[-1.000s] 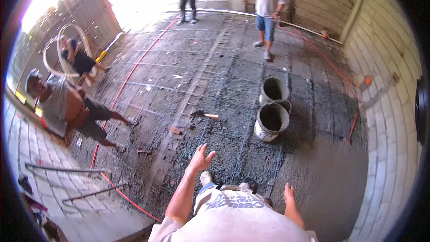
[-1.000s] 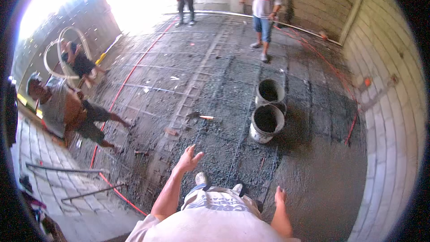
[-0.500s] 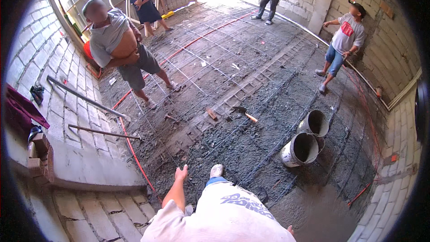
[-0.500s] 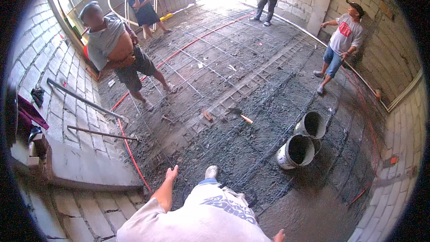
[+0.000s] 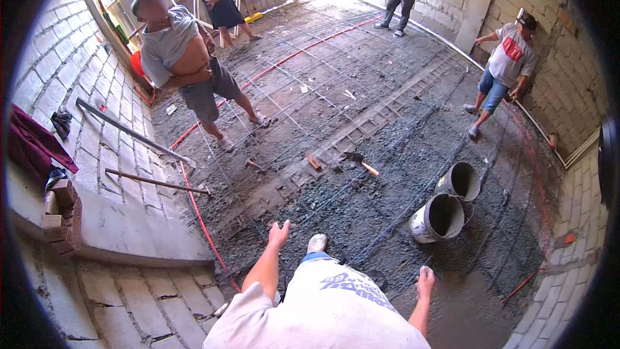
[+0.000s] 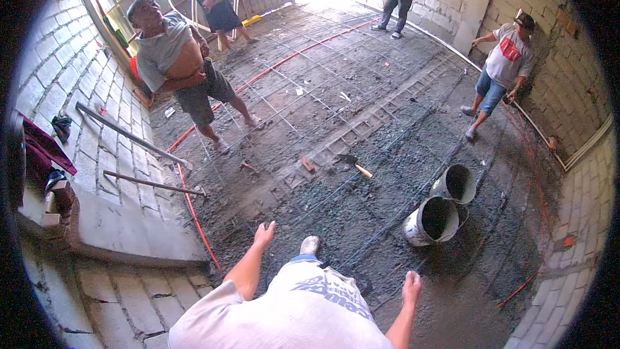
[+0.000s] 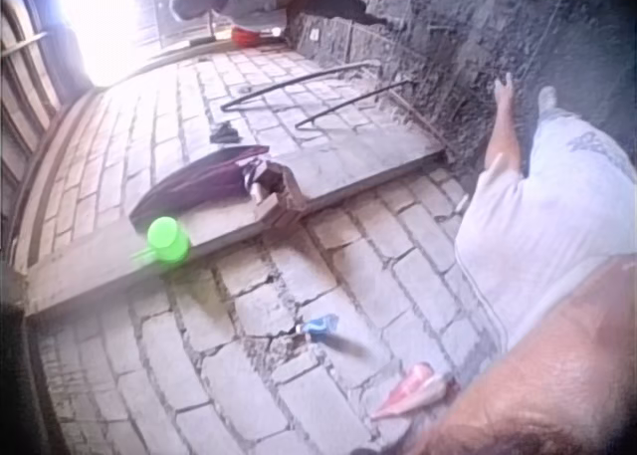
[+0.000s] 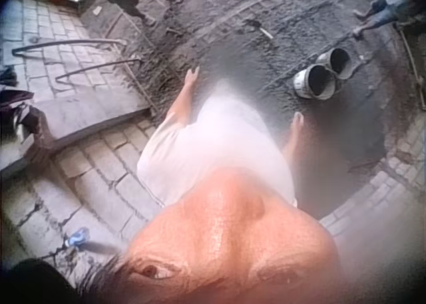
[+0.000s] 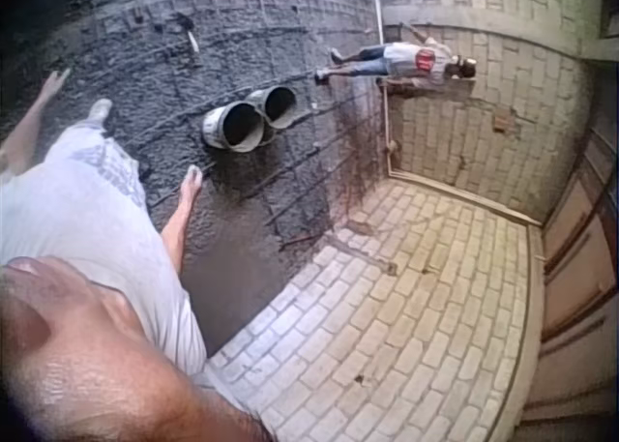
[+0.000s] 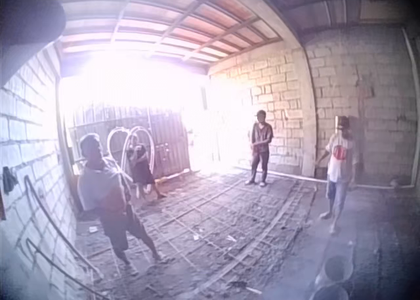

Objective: The person pours wet concrete from buckets onto the ground and smooths the concrete using a trowel.

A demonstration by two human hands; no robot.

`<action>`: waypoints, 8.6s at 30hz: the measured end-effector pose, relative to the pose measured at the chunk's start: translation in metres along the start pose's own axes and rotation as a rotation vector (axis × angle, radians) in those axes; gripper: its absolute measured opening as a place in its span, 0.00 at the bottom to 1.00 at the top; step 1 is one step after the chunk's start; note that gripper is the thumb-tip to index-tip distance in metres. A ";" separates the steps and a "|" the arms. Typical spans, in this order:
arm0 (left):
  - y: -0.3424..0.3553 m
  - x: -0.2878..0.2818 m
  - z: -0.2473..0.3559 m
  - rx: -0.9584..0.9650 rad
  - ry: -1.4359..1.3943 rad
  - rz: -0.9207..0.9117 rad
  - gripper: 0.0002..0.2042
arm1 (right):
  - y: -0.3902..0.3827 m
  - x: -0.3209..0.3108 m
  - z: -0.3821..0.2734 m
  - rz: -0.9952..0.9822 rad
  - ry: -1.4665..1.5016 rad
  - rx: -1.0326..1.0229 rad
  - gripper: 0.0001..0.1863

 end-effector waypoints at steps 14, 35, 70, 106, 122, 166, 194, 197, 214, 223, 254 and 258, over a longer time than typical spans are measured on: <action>-0.031 -0.004 -0.049 -0.147 0.119 0.010 0.43 | -0.054 -0.009 0.145 -0.009 0.102 0.594 0.27; -0.024 0.025 0.014 0.203 0.245 -0.158 0.45 | -0.140 -0.050 0.262 0.160 0.296 0.733 0.24; 0.253 0.119 0.234 0.420 0.211 -0.235 0.29 | 0.064 -0.131 -0.056 0.399 0.236 0.472 0.32; -0.066 0.093 0.115 -0.087 0.372 -0.188 0.25 | 0.408 -0.026 -0.146 0.096 -0.063 -0.110 0.25; 0.101 -0.073 0.004 -0.391 0.254 -0.083 0.31 | 0.413 -0.002 -0.129 0.170 -0.033 0.355 0.24; 0.058 0.493 0.113 -0.344 0.145 -1.615 0.29 | -0.190 -0.103 -0.237 0.193 0.573 0.682 0.13; -0.090 0.467 0.171 0.522 0.999 -1.495 0.34 | -0.208 -0.055 0.074 0.674 0.242 0.835 0.26; -0.086 0.477 0.174 0.547 0.893 -1.396 0.33 | -0.154 -0.068 0.112 0.678 0.270 0.720 0.26; -0.241 0.599 0.202 0.800 0.528 -1.173 0.22 | 0.071 -0.151 0.299 0.849 0.428 0.368 0.24; -0.331 0.625 0.244 0.966 0.599 -1.199 0.20 | 0.084 -0.170 0.357 1.092 0.493 0.295 0.24; -0.563 0.634 0.469 2.554 0.699 -0.803 0.14 | 0.093 -0.183 0.321 1.137 1.563 0.245 0.32; -0.578 0.627 0.479 2.619 0.771 -0.789 0.15 | 0.100 -0.193 0.306 1.097 1.688 0.094 0.29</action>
Point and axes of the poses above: each hand's wrist, its own y-axis towards the middle knuckle, its own x-axis out of the palm, z = x × y, the point moved 6 cm from there along y, towards the middle knuckle, and after that the axes turned 14 degrees about x, right-handed, at the moved point
